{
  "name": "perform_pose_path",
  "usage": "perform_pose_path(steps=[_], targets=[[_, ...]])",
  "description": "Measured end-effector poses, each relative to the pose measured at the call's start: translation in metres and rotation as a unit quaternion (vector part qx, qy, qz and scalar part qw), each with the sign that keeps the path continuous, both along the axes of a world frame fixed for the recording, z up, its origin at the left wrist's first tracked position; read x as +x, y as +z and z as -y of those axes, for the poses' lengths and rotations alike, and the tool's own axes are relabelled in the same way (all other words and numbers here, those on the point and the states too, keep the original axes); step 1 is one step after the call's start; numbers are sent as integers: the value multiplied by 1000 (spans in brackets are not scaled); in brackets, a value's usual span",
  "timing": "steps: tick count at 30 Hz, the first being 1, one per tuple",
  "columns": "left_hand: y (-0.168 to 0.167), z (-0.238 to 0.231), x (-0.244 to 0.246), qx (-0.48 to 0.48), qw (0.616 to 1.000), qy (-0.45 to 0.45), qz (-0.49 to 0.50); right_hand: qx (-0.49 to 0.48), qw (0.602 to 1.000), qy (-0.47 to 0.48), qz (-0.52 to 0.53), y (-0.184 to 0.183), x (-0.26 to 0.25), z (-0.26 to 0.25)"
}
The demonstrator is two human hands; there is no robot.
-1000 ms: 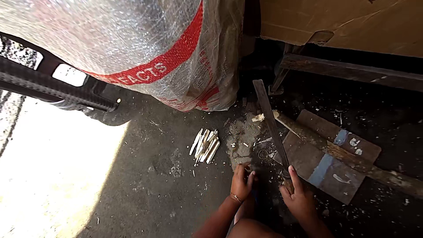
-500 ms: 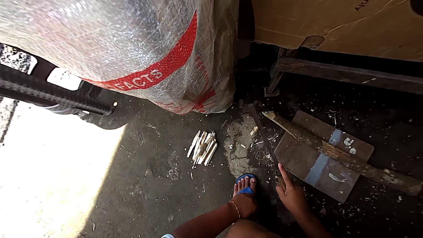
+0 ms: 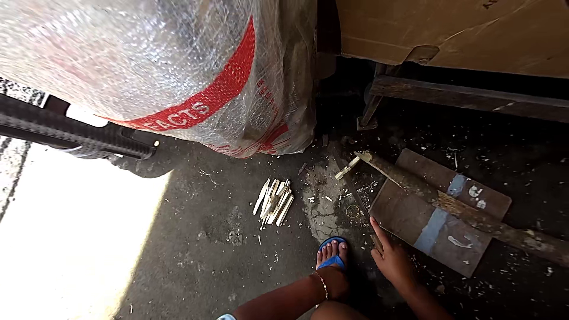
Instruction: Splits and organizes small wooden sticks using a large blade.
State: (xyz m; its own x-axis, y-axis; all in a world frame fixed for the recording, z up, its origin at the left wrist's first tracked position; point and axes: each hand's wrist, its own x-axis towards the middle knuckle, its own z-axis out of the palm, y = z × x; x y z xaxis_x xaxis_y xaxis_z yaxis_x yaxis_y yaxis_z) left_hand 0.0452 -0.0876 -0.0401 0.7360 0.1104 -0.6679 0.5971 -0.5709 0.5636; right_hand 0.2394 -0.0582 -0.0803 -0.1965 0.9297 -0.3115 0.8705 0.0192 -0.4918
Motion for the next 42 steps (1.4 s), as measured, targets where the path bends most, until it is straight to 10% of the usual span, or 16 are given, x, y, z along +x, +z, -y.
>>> perform_pose_path(steps=[2,5,16,25,29,33,39,42], targets=[[33,-14,20,-121,978,85,-146,-15,1000,3,17,-10,8,6],[-40,37,-17,-65,967,215,116,-30,999,9,23,-21,17,16],[-67,46,-25,-88,952,244,161,43,997,-5,-62,29,38,13],[-22,-20,-8,-32,987,155,4,-15,990,-25,-138,98,105,46],[-13,-116,6,140,883,446,39,-33,973,-109,-200,81,107,58],[-54,-181,21,210,806,549,-63,-42,950,-164,-263,78,102,52],[-61,-172,14,242,783,573,-28,-36,948,-119,-292,76,114,50],[-47,-131,-19,282,682,674,38,-41,944,-124,-302,77,113,52]])
